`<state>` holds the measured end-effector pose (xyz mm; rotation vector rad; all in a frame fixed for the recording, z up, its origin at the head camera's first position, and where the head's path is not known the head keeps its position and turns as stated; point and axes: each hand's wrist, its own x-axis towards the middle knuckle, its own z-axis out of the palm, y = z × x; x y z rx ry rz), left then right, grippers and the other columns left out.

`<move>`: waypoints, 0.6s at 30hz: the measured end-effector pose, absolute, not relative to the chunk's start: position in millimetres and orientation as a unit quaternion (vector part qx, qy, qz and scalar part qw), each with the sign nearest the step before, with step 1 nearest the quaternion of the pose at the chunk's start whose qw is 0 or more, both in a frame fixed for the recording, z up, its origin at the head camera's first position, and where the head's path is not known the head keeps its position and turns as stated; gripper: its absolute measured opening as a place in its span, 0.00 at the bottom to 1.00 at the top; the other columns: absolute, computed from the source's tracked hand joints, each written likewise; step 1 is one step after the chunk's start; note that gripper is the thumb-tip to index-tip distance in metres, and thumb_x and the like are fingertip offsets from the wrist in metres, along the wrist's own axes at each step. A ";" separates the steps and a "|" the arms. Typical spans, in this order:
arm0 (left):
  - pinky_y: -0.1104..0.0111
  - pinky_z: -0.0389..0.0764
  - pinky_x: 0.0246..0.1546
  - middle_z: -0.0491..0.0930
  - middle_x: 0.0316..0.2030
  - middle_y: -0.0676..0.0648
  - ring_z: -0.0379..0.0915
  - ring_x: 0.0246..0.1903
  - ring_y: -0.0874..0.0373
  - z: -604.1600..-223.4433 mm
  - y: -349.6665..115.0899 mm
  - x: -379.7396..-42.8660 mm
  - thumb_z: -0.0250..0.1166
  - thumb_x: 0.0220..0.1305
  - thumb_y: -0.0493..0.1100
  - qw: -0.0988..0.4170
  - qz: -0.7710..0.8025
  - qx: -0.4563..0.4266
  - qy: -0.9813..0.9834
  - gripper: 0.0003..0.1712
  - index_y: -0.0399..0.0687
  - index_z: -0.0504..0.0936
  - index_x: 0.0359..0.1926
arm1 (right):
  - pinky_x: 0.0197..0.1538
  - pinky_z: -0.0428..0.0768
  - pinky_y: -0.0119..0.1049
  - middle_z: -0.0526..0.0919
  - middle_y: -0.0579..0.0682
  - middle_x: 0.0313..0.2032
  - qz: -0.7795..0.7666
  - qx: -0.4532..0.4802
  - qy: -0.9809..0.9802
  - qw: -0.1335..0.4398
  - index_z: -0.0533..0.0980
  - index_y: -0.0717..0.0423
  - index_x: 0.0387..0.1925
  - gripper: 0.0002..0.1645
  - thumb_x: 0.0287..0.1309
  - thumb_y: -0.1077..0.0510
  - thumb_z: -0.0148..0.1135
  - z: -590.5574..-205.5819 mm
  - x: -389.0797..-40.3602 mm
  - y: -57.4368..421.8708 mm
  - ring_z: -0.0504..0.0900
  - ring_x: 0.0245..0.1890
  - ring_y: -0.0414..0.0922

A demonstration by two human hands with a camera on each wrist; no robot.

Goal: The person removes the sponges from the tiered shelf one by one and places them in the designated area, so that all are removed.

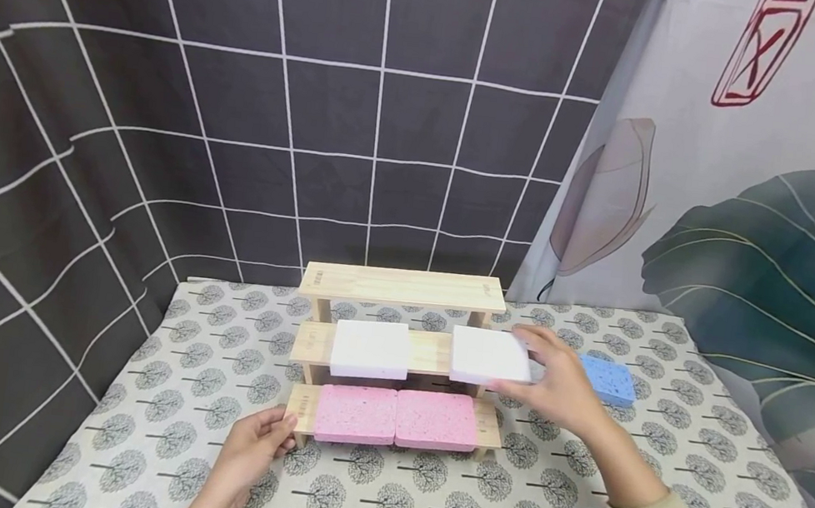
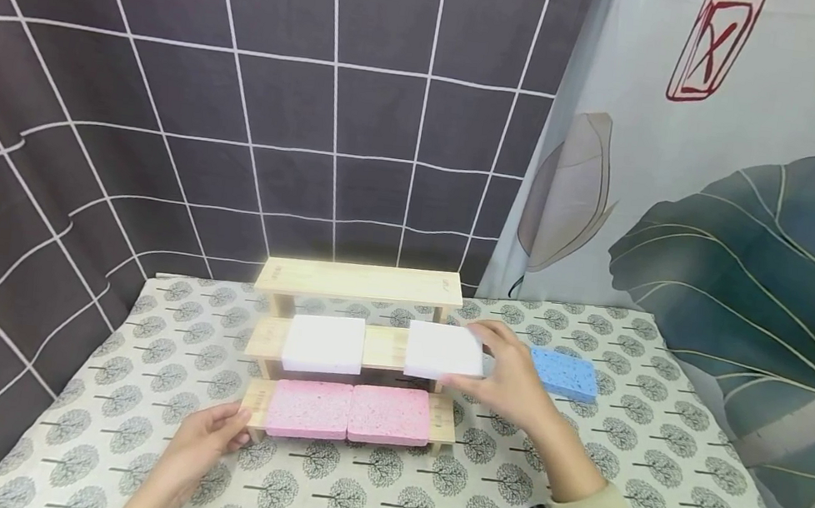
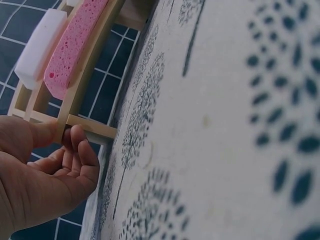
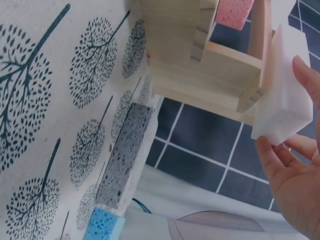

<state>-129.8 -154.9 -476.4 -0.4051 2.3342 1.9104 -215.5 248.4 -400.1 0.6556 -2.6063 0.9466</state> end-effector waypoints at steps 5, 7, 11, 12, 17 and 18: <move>0.73 0.82 0.36 0.80 0.39 0.42 0.77 0.37 0.56 -475.4 -154.8 -129.7 0.57 0.75 0.40 0.055 0.622 -0.142 0.768 0.26 0.21 0.70 0.63 | 0.53 0.81 0.63 0.76 0.64 0.60 0.322 0.225 -0.907 0.152 0.74 0.69 0.61 0.50 0.37 0.51 0.86 -400.4 -214.6 252.9 0.78 0.56 0.64; 0.73 0.82 0.36 0.81 0.40 0.42 0.77 0.37 0.56 -475.3 -155.1 -130.0 0.58 0.75 0.40 0.055 0.622 -0.139 0.769 0.27 0.20 0.69 0.63 | 0.52 0.81 0.63 0.76 0.64 0.59 0.321 0.223 -0.908 0.151 0.75 0.69 0.61 0.49 0.38 0.52 0.86 -401.0 -214.4 254.9 0.78 0.55 0.65; 0.72 0.82 0.35 0.81 0.39 0.42 0.77 0.37 0.56 -475.5 -155.2 -130.4 0.58 0.75 0.40 0.052 0.627 -0.137 0.765 0.27 0.20 0.69 0.63 | 0.52 0.81 0.63 0.76 0.64 0.60 0.320 0.217 -0.910 0.148 0.75 0.67 0.61 0.49 0.38 0.52 0.86 -402.0 -213.3 258.8 0.78 0.55 0.65; 0.72 0.82 0.35 0.81 0.40 0.42 0.77 0.37 0.56 -475.6 -155.3 -130.5 0.58 0.75 0.40 0.052 0.627 -0.136 0.765 0.27 0.20 0.69 0.63 | 0.52 0.81 0.63 0.76 0.64 0.60 0.319 0.215 -0.911 0.147 0.75 0.66 0.61 0.49 0.37 0.52 0.86 -401.9 -213.0 259.9 0.78 0.55 0.64; 0.72 0.82 0.35 0.80 0.40 0.42 0.77 0.37 0.56 -476.6 -155.8 -130.5 0.58 0.75 0.40 0.055 0.625 -0.136 0.767 0.27 0.19 0.68 0.63 | 0.51 0.80 0.65 0.76 0.63 0.60 0.317 0.212 -0.913 0.149 0.76 0.64 0.61 0.48 0.38 0.51 0.86 -401.8 -211.3 264.9 0.77 0.55 0.64; 0.72 0.82 0.35 0.80 0.40 0.42 0.77 0.37 0.56 -476.9 -156.0 -130.6 0.57 0.76 0.40 0.056 0.624 -0.134 0.768 0.27 0.19 0.67 0.63 | 0.51 0.79 0.66 0.76 0.63 0.59 0.314 0.211 -0.913 0.151 0.76 0.64 0.61 0.48 0.38 0.50 0.86 -401.6 -210.7 265.9 0.77 0.55 0.64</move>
